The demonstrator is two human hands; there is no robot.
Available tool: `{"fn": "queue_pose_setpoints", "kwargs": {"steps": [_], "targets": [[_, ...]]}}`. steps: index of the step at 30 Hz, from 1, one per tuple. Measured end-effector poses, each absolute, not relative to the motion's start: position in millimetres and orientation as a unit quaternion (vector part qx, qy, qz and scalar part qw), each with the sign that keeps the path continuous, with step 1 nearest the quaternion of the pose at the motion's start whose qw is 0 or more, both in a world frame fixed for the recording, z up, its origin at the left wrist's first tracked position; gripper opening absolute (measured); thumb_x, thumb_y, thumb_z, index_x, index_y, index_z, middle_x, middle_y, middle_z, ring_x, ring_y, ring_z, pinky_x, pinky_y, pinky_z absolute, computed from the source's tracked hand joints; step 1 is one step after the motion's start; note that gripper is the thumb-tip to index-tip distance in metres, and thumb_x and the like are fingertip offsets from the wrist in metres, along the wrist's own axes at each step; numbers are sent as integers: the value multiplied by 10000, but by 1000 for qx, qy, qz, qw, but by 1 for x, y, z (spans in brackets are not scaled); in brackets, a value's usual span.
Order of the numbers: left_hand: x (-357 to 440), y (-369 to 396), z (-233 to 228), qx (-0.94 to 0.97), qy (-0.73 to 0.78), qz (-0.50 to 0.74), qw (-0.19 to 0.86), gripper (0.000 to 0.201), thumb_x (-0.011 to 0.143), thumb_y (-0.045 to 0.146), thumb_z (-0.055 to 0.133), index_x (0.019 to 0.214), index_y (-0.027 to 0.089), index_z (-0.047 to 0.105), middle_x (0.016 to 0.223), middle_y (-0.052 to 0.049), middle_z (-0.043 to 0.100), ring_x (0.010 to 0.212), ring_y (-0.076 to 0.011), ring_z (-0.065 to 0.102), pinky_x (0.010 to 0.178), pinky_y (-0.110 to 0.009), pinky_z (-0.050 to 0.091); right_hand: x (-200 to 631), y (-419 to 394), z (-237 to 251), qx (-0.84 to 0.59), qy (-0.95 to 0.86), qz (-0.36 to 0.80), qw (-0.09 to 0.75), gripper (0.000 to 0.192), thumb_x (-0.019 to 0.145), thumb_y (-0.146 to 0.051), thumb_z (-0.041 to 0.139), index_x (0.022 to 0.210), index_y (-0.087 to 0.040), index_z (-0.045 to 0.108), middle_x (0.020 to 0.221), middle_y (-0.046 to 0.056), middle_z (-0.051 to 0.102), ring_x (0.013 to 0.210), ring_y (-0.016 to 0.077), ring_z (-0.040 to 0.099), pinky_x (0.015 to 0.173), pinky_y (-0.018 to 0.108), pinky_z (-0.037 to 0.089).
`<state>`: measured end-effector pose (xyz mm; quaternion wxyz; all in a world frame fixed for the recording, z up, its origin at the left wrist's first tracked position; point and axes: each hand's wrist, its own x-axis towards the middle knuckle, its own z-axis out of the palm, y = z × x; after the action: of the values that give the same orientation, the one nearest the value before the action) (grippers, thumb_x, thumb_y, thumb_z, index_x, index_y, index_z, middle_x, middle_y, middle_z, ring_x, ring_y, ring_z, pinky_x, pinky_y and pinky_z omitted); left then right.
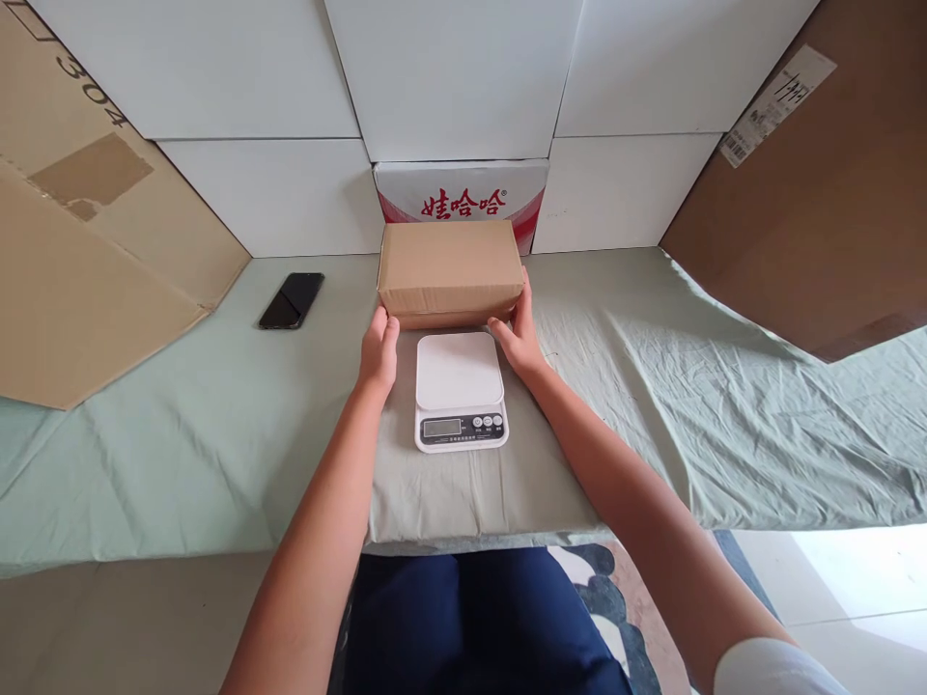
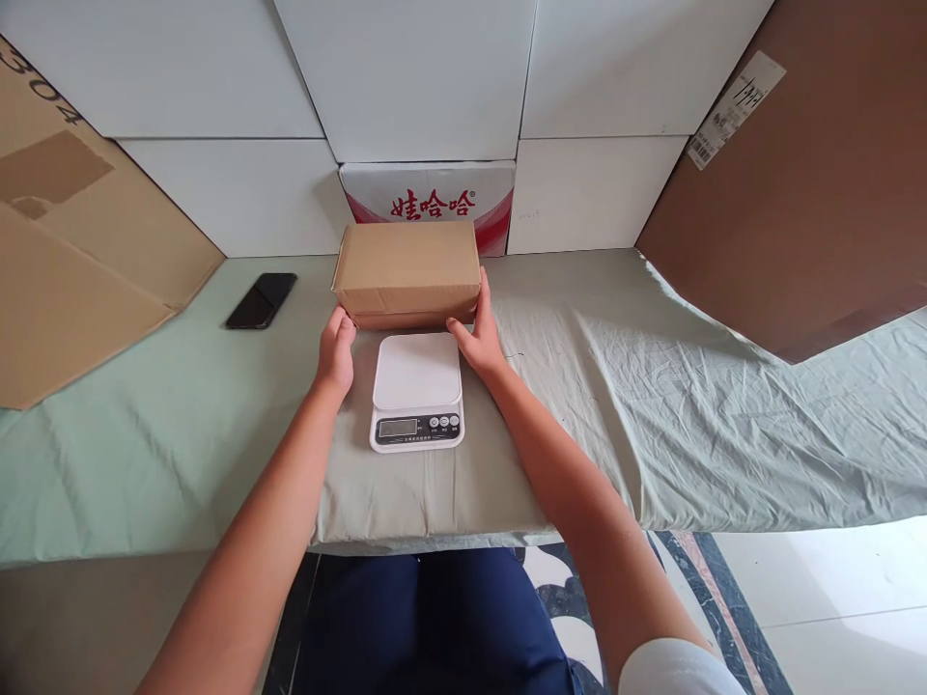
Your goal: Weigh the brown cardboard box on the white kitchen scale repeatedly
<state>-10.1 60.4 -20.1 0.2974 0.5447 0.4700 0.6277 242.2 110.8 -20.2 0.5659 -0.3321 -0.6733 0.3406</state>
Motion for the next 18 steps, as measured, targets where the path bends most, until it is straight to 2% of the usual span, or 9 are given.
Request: {"fn": "queue_pose_setpoints", "kwargs": {"steps": [5, 8, 11, 18], "targets": [[3, 33, 2, 603, 421, 624, 264, 812, 897, 795, 529, 1460, 212, 576, 1472, -163, 639, 1505, -363, 491, 1234, -454, 398, 250, 85, -10, -320, -692, 284, 581, 1011, 899, -725, 584, 1684, -400, 36, 1817, -33, 107, 1693, 291, 162, 1368, 549, 269], [9, 3, 4, 597, 411, 640, 254, 879, 865, 820, 546, 1503, 215, 535, 1481, -176, 620, 1513, -388, 483, 1231, -471, 409, 258, 58, -7, -319, -693, 290, 578, 992, 904, -722, 582, 1677, -443, 26, 1814, -53, 99, 1684, 314, 191, 1345, 584, 318], [14, -33, -3, 573, 429, 657, 237, 919, 849, 834, 544, 1520, 206, 520, 1496, -184, 604, 1501, -411, 494, 1231, -501, 416, 267, 28, -10, -319, -698, 314, 559, 998, 911, -690, 596, 1674, -457, -4, 1799, -30, 157, 1661, 339, 252, 1318, 632, 353], [19, -76, -20, 552, 447, 651, 268, 936, 847, 835, 539, 1518, 183, 539, 1474, -196, 634, 1517, -403, 482, 1269, -518, 377, 284, -16, -17, -339, -694, 318, 551, 929, 924, -580, 644, 1670, -480, 100, 1783, -41, 202, 1635, 353, 276, 1313, 619, 355]]}}
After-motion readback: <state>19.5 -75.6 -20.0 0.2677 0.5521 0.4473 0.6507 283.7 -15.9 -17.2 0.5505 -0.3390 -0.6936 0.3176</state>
